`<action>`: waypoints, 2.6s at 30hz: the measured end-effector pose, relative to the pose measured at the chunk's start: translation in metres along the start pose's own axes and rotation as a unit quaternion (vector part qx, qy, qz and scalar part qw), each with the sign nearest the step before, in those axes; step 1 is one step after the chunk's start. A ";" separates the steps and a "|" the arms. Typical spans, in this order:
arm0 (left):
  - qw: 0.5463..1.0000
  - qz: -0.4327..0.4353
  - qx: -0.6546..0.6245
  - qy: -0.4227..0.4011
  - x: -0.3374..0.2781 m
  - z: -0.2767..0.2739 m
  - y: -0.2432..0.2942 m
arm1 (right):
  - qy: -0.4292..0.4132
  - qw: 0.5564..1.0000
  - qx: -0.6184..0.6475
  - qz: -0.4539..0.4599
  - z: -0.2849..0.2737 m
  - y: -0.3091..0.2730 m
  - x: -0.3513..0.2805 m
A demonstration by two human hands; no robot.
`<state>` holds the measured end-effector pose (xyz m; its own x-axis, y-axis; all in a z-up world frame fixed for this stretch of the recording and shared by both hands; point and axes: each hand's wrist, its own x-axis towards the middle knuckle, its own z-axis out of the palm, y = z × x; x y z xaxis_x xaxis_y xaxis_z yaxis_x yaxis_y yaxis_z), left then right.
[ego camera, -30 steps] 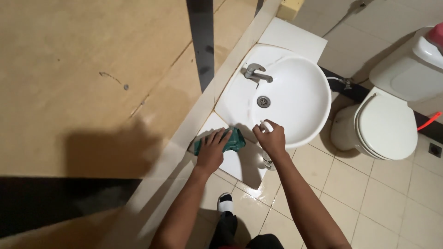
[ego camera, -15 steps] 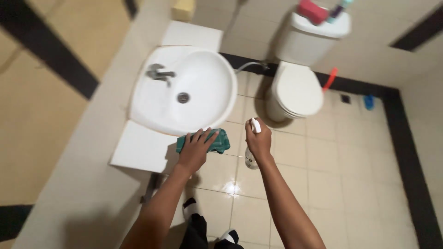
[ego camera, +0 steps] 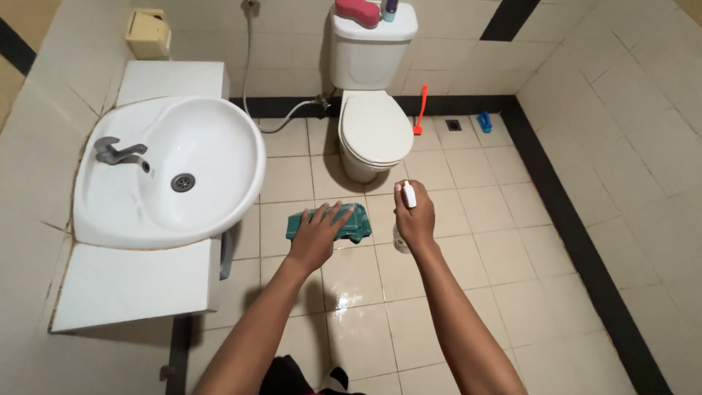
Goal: The person sprays a cleaning solution onto a green cloth and wipes the tiled countertop next to the sink. They then pick up a pink sponge and scrub the countertop and the interior of the white sink basin.
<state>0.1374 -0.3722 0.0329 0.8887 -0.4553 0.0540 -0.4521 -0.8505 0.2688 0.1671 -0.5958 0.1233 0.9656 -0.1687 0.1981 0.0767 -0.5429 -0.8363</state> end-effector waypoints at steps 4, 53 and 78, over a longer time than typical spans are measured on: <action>0.999 -0.040 0.010 -0.015 0.012 -0.016 -0.009 | -0.020 1.000 -0.012 0.000 0.006 0.004 0.026; 0.998 0.013 -0.058 0.025 0.609 0.045 -0.135 | 0.027 0.996 -0.076 -0.044 0.052 0.214 0.579; 0.993 0.018 -0.049 0.109 0.811 0.143 -0.274 | -0.037 0.993 -0.079 0.079 0.131 0.283 0.827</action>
<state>0.9710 -0.5462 -0.1339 0.8724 -0.4075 0.2699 -0.4834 -0.8006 0.3540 1.0197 -0.7816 -0.0165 0.9784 -0.2047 0.0286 -0.1111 -0.6375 -0.7624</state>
